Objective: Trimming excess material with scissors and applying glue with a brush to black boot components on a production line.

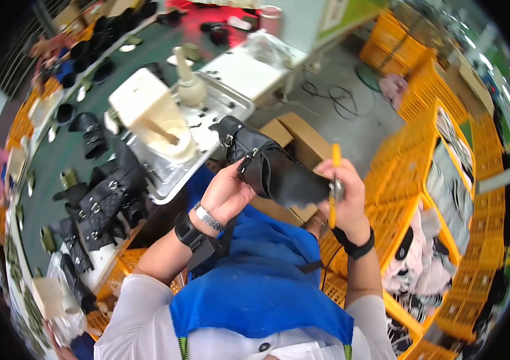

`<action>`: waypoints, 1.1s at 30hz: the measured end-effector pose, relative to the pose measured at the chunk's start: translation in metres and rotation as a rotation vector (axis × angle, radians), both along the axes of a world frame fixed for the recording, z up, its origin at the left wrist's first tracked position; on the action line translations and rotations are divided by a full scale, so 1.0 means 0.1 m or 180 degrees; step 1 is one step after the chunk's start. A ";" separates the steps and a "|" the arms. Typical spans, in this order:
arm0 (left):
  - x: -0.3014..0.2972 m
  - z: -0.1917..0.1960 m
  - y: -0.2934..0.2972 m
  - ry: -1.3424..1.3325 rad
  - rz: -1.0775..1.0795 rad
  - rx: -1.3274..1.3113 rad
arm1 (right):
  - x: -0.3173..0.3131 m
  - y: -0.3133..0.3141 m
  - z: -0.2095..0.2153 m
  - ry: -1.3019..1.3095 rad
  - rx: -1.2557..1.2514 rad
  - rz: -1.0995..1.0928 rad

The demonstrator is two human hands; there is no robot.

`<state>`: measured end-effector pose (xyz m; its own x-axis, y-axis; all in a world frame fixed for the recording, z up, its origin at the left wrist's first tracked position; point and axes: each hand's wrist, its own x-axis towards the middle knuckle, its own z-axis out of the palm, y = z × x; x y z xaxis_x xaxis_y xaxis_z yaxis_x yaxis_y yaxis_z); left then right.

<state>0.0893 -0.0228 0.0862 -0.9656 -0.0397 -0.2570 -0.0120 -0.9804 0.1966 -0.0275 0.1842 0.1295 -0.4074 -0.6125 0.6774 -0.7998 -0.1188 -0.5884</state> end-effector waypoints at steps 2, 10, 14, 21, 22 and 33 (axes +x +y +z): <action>-0.16 -0.09 0.11 -0.0317 -0.0244 -0.0227 | 0.00 0.06 -0.08 -0.0783 0.0038 -0.0173; -0.18 -0.36 0.21 -0.0969 -0.0606 -0.0644 | -0.31 0.05 -0.46 -0.3252 -0.0791 -0.1119; -0.04 -0.42 -0.11 -0.1345 -0.1241 -0.2614 | -0.29 -0.01 -0.52 -0.3569 -0.0969 -0.0953; -0.17 -0.25 -0.10 0.0297 0.0607 -0.6628 | -0.33 -0.20 -0.72 -0.4430 -0.1238 -0.0856; -0.24 -0.19 -0.09 0.0575 0.0621 -0.6713 | -0.32 -0.23 -0.74 -0.4810 -0.1322 -0.0638; -0.38 -0.28 -0.06 0.0514 0.0830 -0.6961 | -0.33 -0.13 -1.13 -0.5877 -0.1092 -0.0242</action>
